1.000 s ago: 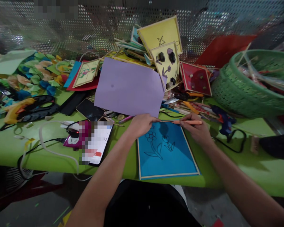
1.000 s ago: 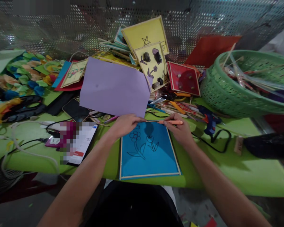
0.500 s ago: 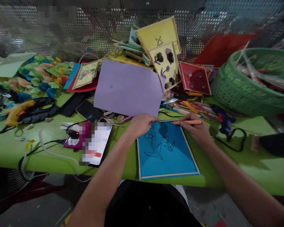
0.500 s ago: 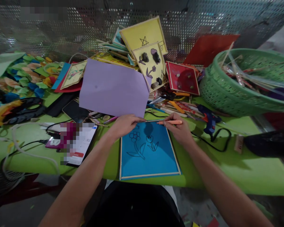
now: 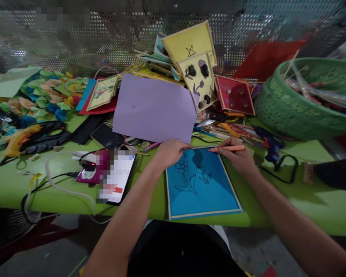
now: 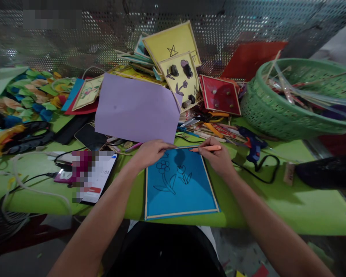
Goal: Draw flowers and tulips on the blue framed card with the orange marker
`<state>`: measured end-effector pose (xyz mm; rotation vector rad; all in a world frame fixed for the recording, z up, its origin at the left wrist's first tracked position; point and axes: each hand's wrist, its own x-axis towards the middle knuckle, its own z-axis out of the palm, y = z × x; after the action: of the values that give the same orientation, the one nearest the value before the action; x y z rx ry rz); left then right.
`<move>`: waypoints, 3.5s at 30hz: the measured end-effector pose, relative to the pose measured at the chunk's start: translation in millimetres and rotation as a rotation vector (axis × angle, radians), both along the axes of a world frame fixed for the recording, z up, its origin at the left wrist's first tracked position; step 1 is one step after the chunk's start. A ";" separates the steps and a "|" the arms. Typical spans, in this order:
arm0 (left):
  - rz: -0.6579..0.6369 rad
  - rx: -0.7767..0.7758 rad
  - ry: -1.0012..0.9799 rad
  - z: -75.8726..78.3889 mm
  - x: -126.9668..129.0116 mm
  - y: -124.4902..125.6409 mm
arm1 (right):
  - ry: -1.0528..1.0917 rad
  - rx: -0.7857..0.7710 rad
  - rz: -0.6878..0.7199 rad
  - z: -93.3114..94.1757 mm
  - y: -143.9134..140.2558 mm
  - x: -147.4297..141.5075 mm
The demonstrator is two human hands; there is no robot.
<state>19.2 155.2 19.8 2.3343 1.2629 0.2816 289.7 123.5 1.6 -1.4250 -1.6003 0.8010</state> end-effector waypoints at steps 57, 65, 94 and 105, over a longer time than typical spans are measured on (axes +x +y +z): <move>-0.006 -0.036 -0.015 4.8 -2.0 0.2 | 0.010 0.015 0.015 3.9 -1.3 4.3; -0.012 -0.036 -0.020 4.2 -1.9 0.6 | 0.034 -0.001 0.022 4.8 -1.5 4.6; -0.040 -0.007 -0.035 -0.1 -3.8 2.3 | 0.019 0.002 -0.026 9.3 -0.7 5.3; -0.034 -0.014 -0.034 1.0 -2.8 1.8 | -0.034 0.019 -0.044 6.9 -4.0 6.3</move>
<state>16.4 157.0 20.7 2.3274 1.2039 0.2991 296.0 119.5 8.5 -1.4618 -1.5930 0.7378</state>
